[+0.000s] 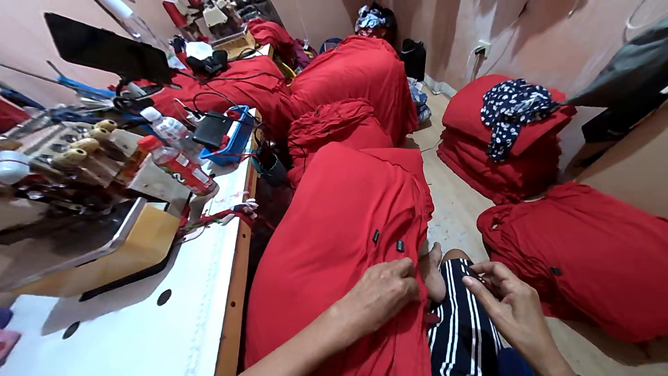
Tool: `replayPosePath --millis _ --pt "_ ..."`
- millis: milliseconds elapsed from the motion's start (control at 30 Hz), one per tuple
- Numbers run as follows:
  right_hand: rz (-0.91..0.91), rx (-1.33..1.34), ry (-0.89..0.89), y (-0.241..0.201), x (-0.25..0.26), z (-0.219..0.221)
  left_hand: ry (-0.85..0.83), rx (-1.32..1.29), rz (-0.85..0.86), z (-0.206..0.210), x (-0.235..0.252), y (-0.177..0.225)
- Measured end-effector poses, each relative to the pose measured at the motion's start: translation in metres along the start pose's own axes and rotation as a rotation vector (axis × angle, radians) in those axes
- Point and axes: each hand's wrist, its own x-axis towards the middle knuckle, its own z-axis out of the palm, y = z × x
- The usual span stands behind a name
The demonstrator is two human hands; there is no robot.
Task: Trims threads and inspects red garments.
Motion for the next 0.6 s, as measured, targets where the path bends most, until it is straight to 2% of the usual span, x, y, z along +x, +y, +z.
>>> replayPosePath --millis 67,167,300,433,500,600 --pt "-0.011 0.018 -0.006 0.000 -0.001 0.003 0.108 -0.012 0.006 0.003 0.004 -0.008" --pt "0.006 0.090 -0.032 -0.004 0.001 0.007 0.171 -0.049 0.013 -0.004 0.011 -0.013" --pt "-0.002 0.190 -0.099 -0.012 0.004 0.010 0.122 -0.191 0.023 -0.022 0.025 -0.020" --pt "-0.025 0.281 -0.163 -0.022 0.008 0.014 0.004 -0.401 -0.094 -0.040 0.034 -0.029" --pt "-0.040 0.317 -0.196 -0.027 0.011 0.017 0.007 -0.426 -0.121 -0.045 0.038 -0.032" --pt "-0.071 0.356 -0.245 -0.034 0.014 0.022 0.023 -0.369 -0.048 -0.051 0.042 -0.034"
